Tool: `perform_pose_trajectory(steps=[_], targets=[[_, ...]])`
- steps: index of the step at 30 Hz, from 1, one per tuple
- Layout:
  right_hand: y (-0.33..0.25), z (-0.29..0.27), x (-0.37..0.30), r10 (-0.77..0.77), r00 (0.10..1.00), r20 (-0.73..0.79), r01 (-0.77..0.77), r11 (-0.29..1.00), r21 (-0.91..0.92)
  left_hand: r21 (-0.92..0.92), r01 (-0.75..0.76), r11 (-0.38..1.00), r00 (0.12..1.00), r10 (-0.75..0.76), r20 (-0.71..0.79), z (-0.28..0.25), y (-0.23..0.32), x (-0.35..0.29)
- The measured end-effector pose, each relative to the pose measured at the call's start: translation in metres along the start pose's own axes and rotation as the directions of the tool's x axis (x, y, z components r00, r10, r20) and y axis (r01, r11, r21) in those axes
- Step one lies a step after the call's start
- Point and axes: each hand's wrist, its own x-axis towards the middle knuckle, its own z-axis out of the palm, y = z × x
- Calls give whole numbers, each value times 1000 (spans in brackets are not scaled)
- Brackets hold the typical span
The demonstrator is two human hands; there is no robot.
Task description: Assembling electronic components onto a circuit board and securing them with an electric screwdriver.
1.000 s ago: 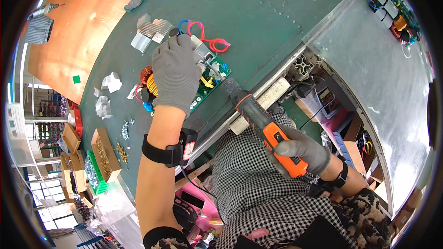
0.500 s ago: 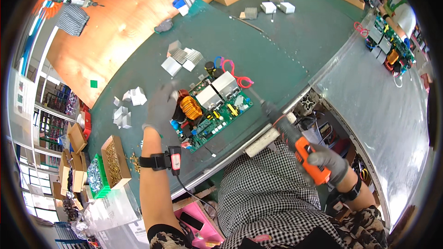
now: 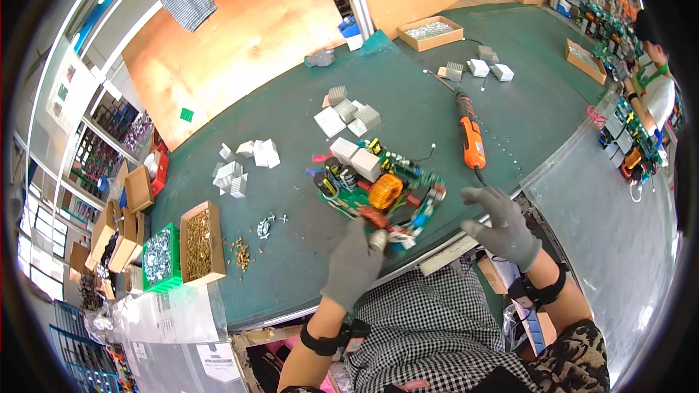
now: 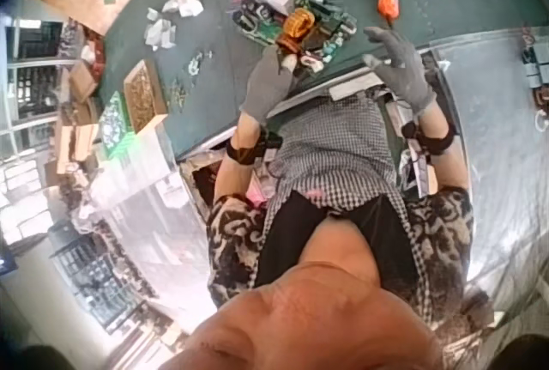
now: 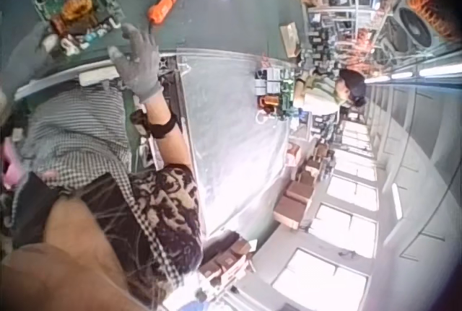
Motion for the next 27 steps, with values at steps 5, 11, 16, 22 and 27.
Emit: perform_pose_trajectory(steps=[5, 11, 16, 22, 27], targets=[[-23, 49, 35, -188, 975, 115, 205, 965, -165, -385, -247, 889, 945, 310, 108, -25, -7, -9], [-20, 92, 55, -141, 928, 345, 303, 826, -476, 113, -286, 952, 904, 307, -298, -63, -42, 49], [9, 74, 75, -256, 906, 337, 348, 904, -248, 146, -202, 968, 943, 232, -237, -46, -50, 64], [18, 62, 90, -285, 885, 368, 361, 919, -156, 272, -75, 959, 936, 162, -313, -27, -40, 41], [16, 61, 87, -278, 892, 355, 353, 921, -164, -1, -208, 978, 918, 195, -346, -41, -61, 21]])
